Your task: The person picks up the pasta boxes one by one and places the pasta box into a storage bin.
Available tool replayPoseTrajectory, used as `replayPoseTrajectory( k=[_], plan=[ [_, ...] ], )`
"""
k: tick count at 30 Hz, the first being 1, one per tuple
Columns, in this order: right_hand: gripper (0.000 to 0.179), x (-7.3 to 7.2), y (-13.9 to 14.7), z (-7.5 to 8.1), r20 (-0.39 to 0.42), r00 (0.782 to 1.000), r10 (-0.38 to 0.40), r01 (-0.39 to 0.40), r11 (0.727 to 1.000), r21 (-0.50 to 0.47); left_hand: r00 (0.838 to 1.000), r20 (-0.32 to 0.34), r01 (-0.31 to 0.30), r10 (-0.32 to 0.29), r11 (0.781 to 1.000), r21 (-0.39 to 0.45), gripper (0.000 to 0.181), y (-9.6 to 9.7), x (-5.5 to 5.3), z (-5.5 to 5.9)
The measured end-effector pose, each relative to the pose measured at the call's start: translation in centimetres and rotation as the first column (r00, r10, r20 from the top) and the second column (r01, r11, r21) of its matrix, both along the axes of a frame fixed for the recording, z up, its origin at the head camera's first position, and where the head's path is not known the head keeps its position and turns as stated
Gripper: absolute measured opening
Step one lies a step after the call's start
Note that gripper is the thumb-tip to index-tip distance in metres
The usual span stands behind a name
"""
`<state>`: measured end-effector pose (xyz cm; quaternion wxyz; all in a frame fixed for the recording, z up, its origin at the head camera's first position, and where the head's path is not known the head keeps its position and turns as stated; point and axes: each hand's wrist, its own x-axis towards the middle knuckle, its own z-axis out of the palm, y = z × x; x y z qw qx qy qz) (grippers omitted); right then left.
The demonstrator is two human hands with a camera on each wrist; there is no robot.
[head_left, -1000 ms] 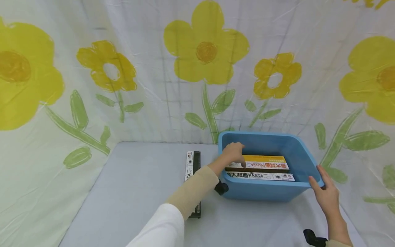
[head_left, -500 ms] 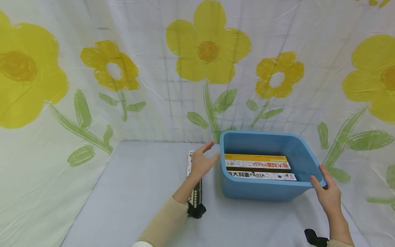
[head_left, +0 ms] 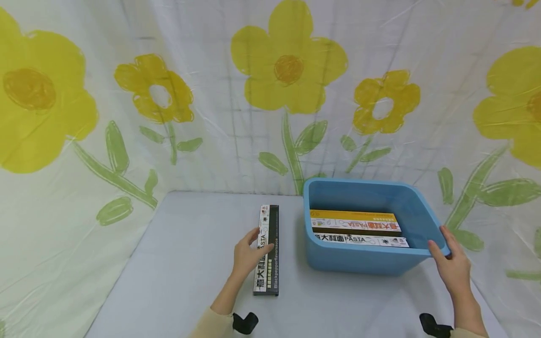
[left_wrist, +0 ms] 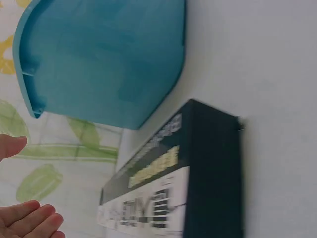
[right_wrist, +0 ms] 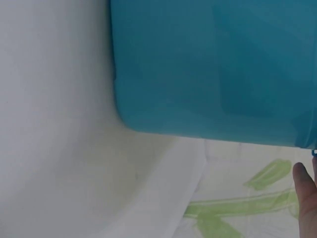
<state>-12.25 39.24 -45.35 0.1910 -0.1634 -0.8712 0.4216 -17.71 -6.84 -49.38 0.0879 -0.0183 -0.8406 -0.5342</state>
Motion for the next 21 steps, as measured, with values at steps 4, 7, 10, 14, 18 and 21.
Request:
replayPoseTrajectory(
  k=[4, 7, 10, 14, 18, 21],
  plan=[
    [0.063, 0.0, 0.0, 0.0, -0.004, 1.0, 0.008, -0.008, 1.0, -0.009, 0.999, 0.038, -0.015, 0.016, 1.0, -0.026, 0.072, 0.4, 1.1, -1.1],
    [0.063, 0.0, 0.0, 0.0, -0.002, 1.0, 0.009, -0.009, 1.0, -0.015, 0.997, 0.061, -0.037, 0.04, 0.998, -0.049, 0.08, 0.9, 1.9, -1.6],
    [0.063, 0.1, 0.0, 0.0, 0.0, 1.0, 0.008, -0.008, 1.0, -0.014, 0.995, 0.072, -0.06, 0.065, 0.996, -0.063, 0.088, 1.3, 2.5, -2.0],
    [0.063, 0.1, -0.1, 0.0, 0.001, 1.0, 0.009, -0.009, 1.0, -0.015, 0.994, 0.068, -0.077, 0.083, 0.993, -0.084, 0.097, 1.6, 3.2, -2.7],
    [0.062, 0.1, -0.1, 0.0, -0.002, 1.0, 0.004, -0.004, 1.0, -0.016, 0.992, 0.087, -0.084, 0.092, 0.992, -0.089, 0.102, 1.7, 4.1, -3.6],
    [0.062, 0.0, 0.0, -0.1, -0.008, 1.0, 0.003, -0.003, 1.0, -0.014, 0.99, 0.104, -0.091, 0.099, 0.993, -0.079, 0.105, 1.8, 4.7, -4.1]
  ],
)
